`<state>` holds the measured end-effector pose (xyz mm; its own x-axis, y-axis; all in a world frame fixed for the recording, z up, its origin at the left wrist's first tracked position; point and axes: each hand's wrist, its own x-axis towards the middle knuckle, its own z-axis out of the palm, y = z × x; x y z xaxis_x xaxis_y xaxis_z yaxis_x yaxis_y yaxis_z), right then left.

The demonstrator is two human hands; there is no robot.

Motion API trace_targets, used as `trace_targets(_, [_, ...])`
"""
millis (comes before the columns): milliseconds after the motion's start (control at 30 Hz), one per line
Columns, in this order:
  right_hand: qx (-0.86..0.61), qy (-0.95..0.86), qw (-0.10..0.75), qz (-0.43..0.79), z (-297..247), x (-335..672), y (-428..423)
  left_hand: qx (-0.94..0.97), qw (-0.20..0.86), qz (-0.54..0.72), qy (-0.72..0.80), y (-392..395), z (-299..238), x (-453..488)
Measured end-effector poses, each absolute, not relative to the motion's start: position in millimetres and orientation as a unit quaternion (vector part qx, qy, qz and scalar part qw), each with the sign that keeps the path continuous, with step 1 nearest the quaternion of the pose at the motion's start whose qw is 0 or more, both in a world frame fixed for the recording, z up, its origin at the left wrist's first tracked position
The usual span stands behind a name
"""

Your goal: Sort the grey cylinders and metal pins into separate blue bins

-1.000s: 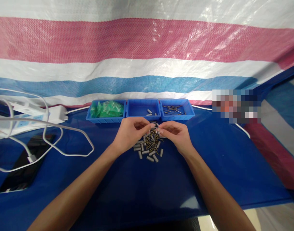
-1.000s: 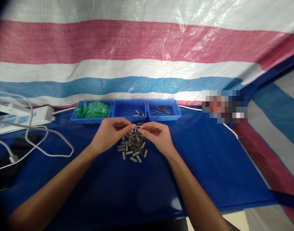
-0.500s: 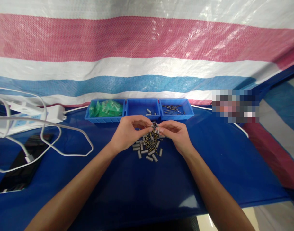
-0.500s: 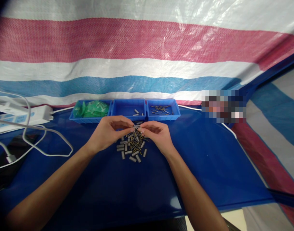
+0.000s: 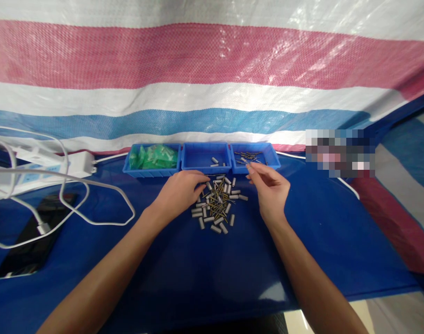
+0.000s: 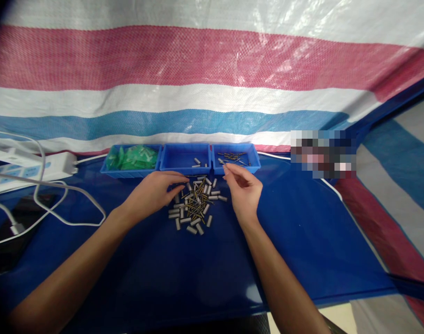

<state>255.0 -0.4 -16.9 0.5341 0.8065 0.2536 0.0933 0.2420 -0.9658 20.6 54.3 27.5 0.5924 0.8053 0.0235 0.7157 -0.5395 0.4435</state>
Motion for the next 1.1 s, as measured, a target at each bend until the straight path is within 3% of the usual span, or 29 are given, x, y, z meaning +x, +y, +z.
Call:
trace_targets(200, [-0.568, -0.415, 0.639, 0.312, -26, 255, 0, 0.874, 0.182, 0.06, 0.446, 56, 20, 21])
trace_targets(700, [-0.544, -0.441, 0.629, 0.338, -19, 249, -2, 0.853, 0.198, 0.111, 0.471, 59, 2, 22])
trace_targets(967, [-0.533, -0.443, 0.631, 0.348, -18, 248, -3, 0.846, 0.14, 0.08, 0.509, 51, 19, 27])
trace_targets(1100, [-0.527, -0.442, 0.634, 0.355, -17, 248, -3, 0.85, 0.123, 0.137, 0.493, 50, 25, 26])
